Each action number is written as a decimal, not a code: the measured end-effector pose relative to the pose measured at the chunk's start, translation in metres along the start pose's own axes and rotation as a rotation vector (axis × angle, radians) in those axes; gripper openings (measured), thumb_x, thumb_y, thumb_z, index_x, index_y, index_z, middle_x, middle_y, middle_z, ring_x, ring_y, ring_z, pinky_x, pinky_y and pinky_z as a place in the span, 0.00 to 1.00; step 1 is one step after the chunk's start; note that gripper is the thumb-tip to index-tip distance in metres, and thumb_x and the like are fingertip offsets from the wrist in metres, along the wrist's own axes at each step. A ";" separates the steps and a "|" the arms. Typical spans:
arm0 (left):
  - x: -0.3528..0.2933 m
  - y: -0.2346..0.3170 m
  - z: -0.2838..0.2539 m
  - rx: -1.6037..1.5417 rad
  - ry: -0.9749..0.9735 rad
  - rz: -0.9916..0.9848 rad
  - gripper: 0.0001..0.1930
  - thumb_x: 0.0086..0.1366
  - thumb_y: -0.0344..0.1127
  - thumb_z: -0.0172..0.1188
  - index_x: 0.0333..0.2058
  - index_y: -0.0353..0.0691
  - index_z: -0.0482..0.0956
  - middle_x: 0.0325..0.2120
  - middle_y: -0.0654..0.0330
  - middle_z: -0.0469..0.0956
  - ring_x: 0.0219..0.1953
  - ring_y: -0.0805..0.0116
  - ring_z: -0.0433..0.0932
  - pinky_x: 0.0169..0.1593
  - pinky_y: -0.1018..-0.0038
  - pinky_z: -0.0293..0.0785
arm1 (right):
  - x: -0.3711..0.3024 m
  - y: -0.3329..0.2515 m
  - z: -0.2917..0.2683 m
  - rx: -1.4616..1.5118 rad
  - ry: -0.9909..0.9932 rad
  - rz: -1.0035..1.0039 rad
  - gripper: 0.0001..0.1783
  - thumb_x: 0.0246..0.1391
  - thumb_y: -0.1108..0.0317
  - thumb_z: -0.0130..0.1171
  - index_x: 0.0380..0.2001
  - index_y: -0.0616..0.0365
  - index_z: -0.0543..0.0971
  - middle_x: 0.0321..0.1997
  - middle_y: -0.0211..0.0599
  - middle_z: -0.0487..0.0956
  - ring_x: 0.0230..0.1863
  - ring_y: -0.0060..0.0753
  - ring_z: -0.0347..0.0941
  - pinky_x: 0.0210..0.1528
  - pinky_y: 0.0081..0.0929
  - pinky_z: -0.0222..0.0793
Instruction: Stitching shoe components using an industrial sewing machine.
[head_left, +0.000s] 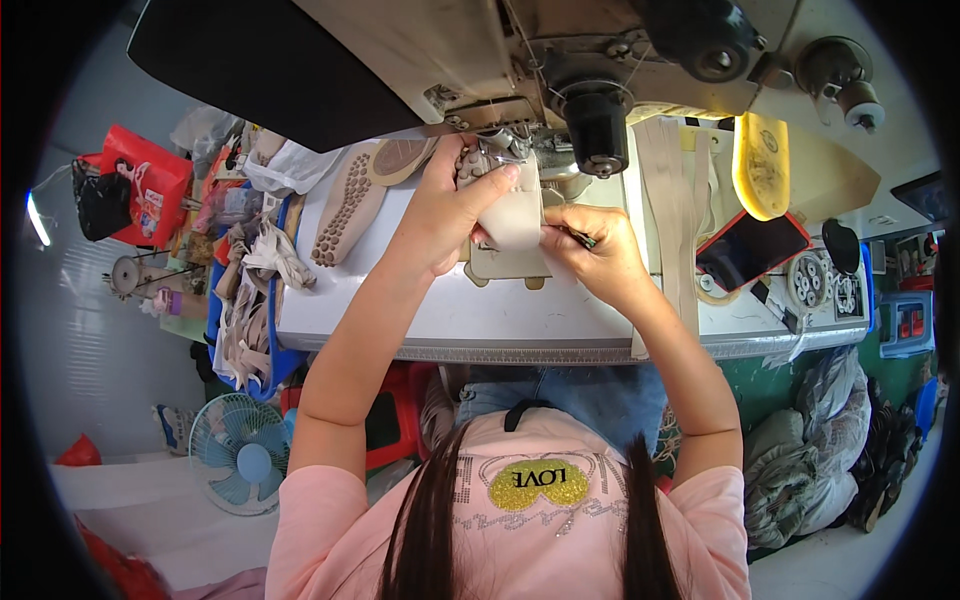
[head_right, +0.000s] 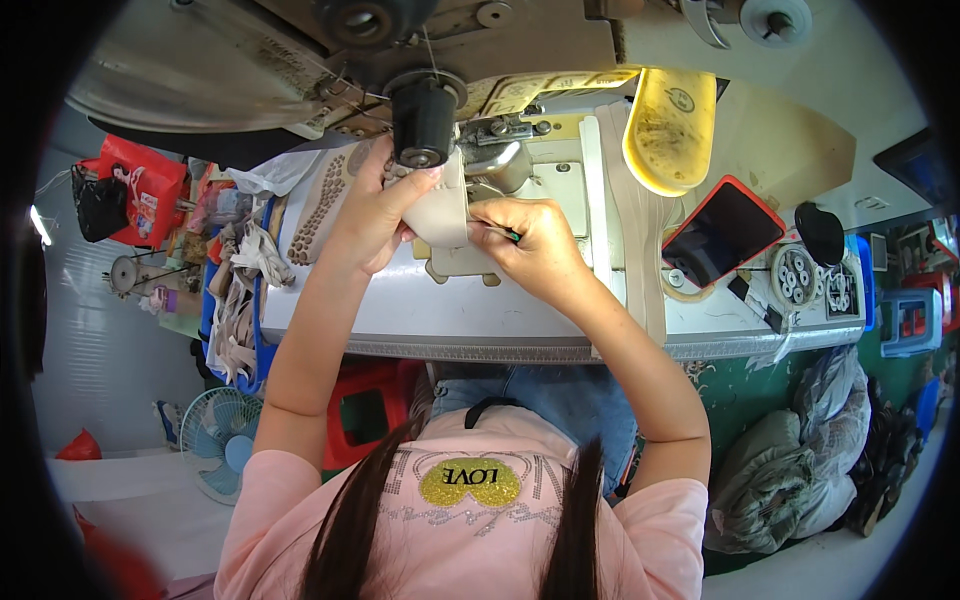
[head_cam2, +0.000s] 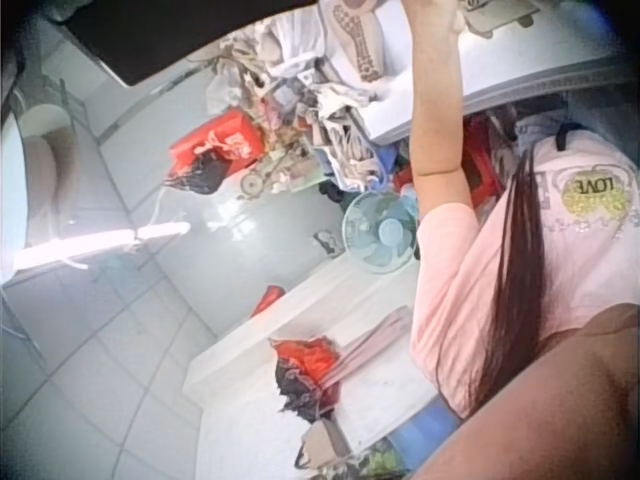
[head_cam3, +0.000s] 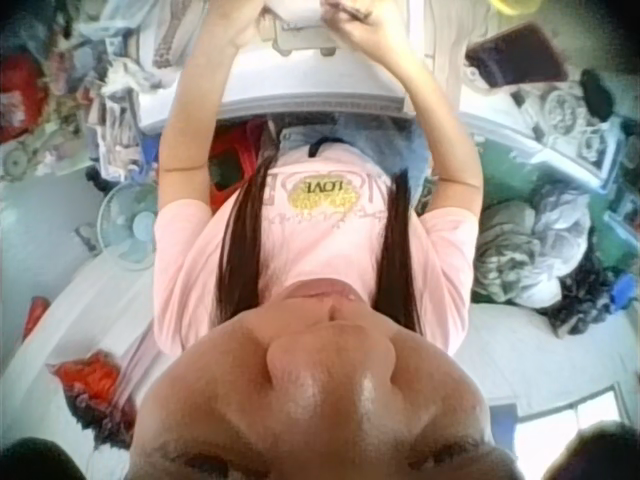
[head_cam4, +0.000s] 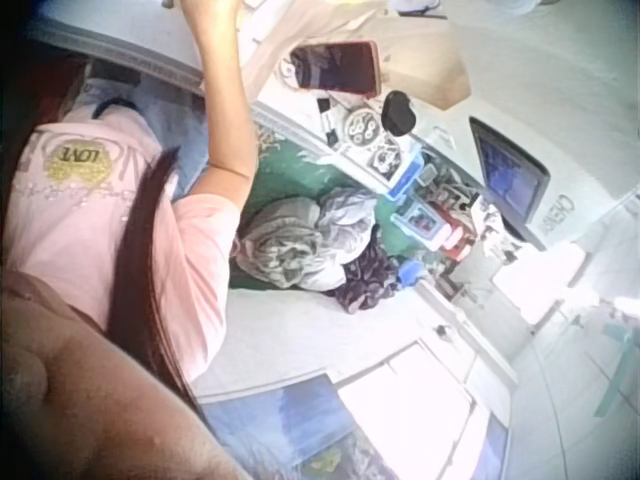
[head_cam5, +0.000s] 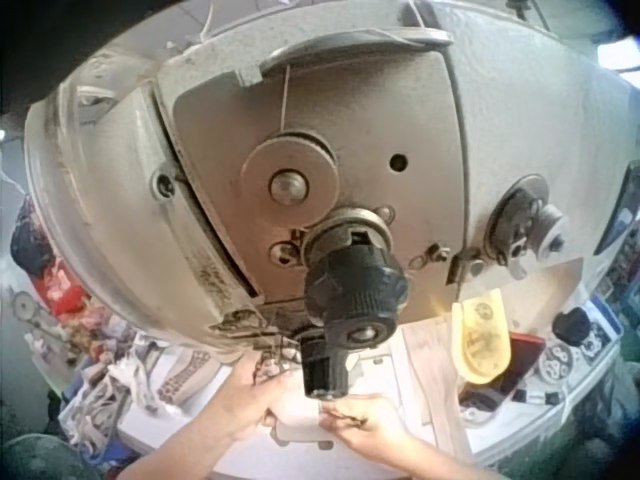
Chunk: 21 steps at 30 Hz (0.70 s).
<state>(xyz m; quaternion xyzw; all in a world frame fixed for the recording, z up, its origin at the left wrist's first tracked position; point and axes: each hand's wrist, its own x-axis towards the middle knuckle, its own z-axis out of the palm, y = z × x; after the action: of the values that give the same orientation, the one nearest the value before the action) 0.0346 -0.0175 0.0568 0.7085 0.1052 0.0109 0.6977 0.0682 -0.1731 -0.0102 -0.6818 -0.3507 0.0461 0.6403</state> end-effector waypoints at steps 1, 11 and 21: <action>0.001 0.000 0.000 0.009 0.000 -0.011 0.21 0.52 0.37 0.57 0.41 0.39 0.58 0.28 0.61 0.69 0.24 0.78 0.68 0.13 0.84 0.57 | 0.000 0.000 0.000 0.024 0.021 -0.005 0.05 0.41 0.77 0.55 0.27 0.63 0.75 0.20 0.39 0.73 0.20 0.23 0.68 0.25 0.20 0.64; 0.020 0.011 -0.010 -0.059 -0.042 -0.125 0.20 0.46 0.28 0.58 0.39 0.35 0.63 0.26 0.60 0.70 0.19 0.76 0.68 0.13 0.82 0.58 | -0.005 0.000 0.007 0.078 0.009 0.048 0.06 0.40 0.78 0.55 0.27 0.63 0.75 0.21 0.36 0.74 0.21 0.19 0.67 0.26 0.18 0.64; 0.025 -0.022 -0.037 -0.176 -0.287 0.031 0.41 0.39 0.33 0.68 0.50 0.37 0.51 0.44 0.58 0.61 0.44 0.67 0.63 0.44 0.73 0.64 | -0.023 -0.006 0.014 0.158 0.092 0.103 0.06 0.40 0.82 0.51 0.25 0.65 0.73 0.21 0.34 0.71 0.23 0.23 0.66 0.27 0.17 0.61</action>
<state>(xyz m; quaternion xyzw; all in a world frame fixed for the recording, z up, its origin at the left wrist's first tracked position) 0.0499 0.0233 0.0329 0.6404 -0.0077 -0.0704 0.7648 0.0407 -0.1741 -0.0162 -0.6479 -0.2804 0.0751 0.7042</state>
